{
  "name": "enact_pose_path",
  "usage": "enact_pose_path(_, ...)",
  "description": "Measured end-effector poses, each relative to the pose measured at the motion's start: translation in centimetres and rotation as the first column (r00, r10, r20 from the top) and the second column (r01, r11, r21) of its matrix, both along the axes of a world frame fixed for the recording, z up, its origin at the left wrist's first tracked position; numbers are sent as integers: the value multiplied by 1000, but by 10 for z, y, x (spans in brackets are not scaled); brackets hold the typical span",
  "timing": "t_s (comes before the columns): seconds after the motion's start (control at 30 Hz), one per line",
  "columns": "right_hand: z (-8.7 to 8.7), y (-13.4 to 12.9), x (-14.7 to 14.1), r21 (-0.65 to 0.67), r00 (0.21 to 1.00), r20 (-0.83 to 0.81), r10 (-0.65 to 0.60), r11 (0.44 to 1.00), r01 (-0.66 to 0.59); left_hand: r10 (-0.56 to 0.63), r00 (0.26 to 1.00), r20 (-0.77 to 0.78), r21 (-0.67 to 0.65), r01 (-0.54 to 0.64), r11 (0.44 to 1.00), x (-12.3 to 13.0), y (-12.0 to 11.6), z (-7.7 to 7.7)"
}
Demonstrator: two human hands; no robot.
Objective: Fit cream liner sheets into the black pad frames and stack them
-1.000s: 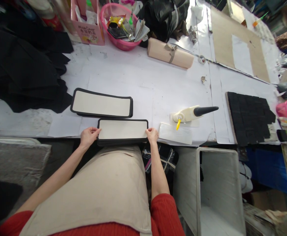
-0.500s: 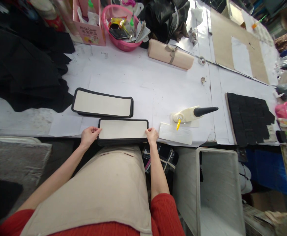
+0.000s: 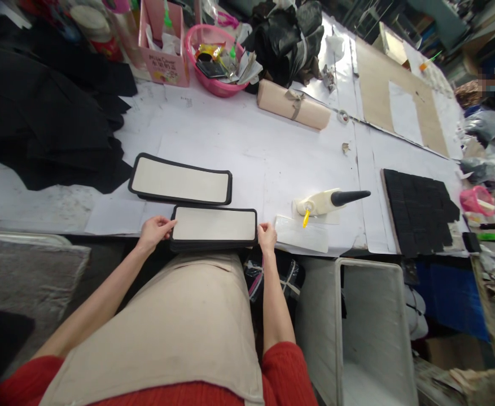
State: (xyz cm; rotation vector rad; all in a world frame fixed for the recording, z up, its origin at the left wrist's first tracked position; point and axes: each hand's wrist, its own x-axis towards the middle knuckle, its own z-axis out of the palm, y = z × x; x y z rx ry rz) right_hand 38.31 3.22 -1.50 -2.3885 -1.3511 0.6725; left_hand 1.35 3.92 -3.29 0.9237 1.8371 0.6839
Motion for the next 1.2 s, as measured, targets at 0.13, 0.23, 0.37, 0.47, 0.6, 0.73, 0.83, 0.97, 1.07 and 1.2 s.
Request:
enact_pose_path(0.13, 17, -10, -22, 151, 976, 207, 73, 983, -106, -28, 918, -394, 156, 97, 983, 0, -8, 19)
enact_pose_path(0.23, 14, -9, -62, 195, 921, 244, 302, 915, -352, -114, 759, -641, 301, 385, 872, 16, -11, 29)
enact_pose_path(0.37, -9, -1, -118, 161, 749, 265, 608, 738, -656, -371, 585, -722, 299, 746, 595, 48, -8, 18)
enact_pose_path(0.47, -25, 3, -139, 141, 650, 266, 712, 639, -756, -454, 458, -764, 223, 848, 480, 60, -9, -3)
enact_pose_path(0.6, -36, 2, -134, 129, 604, 258, 754, 592, -795, -472, 402, -784, 169, 871, 460, 57, -14, -20)
enact_pose_path(0.73, -38, 0, -110, 111, 613, 269, 743, 608, -786, -488, 393, -780, 154, 876, 458, 53, -13, -17)
enact_pose_path(0.83, -38, 1, -81, 88, 702, 288, 651, 712, -697, -512, 409, -755, 151, 868, 472, 50, -11, -13)
enact_pose_path(0.97, -42, 4, -46, 65, 804, 302, 512, 831, -553, -484, 472, -737, 163, 819, 549, 41, -12, -15)
enact_pose_path(1.07, -47, 5, -36, 46, 825, 281, 491, 852, -522, -474, 494, -729, 183, 808, 560, 35, -14, -20)
enact_pose_path(1.2, -52, 6, -35, 42, 832, 248, 496, 853, -521, -483, 512, -711, 195, 802, 564, 33, -15, -24)
